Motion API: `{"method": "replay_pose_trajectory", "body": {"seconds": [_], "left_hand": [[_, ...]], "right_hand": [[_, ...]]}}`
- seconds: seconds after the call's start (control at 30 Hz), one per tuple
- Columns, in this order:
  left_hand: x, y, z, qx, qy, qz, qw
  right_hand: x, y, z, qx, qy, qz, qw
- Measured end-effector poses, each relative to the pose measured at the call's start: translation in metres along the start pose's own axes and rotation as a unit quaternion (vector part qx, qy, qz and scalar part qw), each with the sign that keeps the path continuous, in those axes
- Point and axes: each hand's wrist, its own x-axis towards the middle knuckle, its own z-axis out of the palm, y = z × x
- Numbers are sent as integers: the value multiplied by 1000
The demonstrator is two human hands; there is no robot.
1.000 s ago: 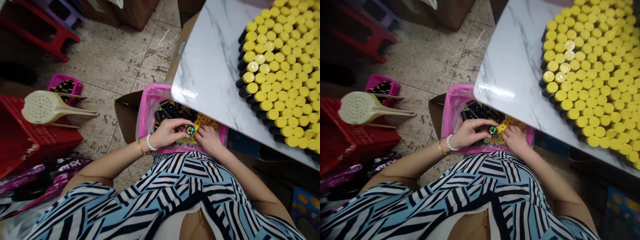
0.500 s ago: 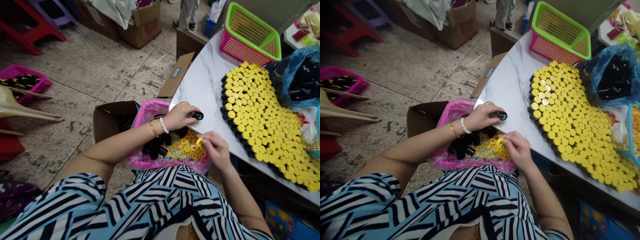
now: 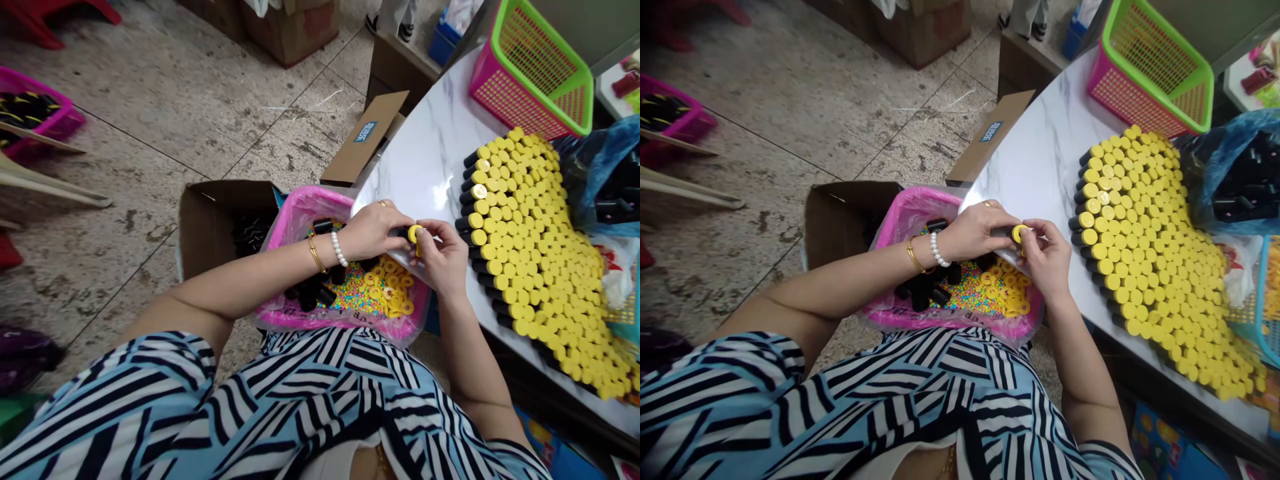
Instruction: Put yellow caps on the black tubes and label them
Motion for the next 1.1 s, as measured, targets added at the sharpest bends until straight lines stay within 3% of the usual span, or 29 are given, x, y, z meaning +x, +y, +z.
{"method": "replay_pose_trajectory", "body": {"seconds": [0.23, 0.47, 0.57, 0.63, 0.73, 0.8, 0.97, 1.1], "left_hand": [[4, 8, -9, 27, -32, -49, 998], [4, 10, -9, 39, -35, -63, 997], [6, 18, -18, 0, -71, -85, 994], [11, 25, -25, -102, -136, -132, 977], [18, 29, -27, -278, -201, -233, 910], [20, 28, -22, -340, -190, -272, 880], [19, 25, -11, -396, -190, -315, 841], [22, 27, -14, -400, -189, -348, 826]], "right_hand": [[1, -4, 1, 14, -66, 56, 996], [6, -10, -3, -30, -72, 54, 996], [6, -7, -5, -39, -82, 55, 994], [8, -4, -7, -38, -101, 65, 992], [11, -2, -9, -17, -141, 86, 986], [13, -1, -9, 3, -150, 94, 984], [10, -2, -10, 42, -137, 90, 986], [6, -4, -15, 109, -132, 108, 979]]}}
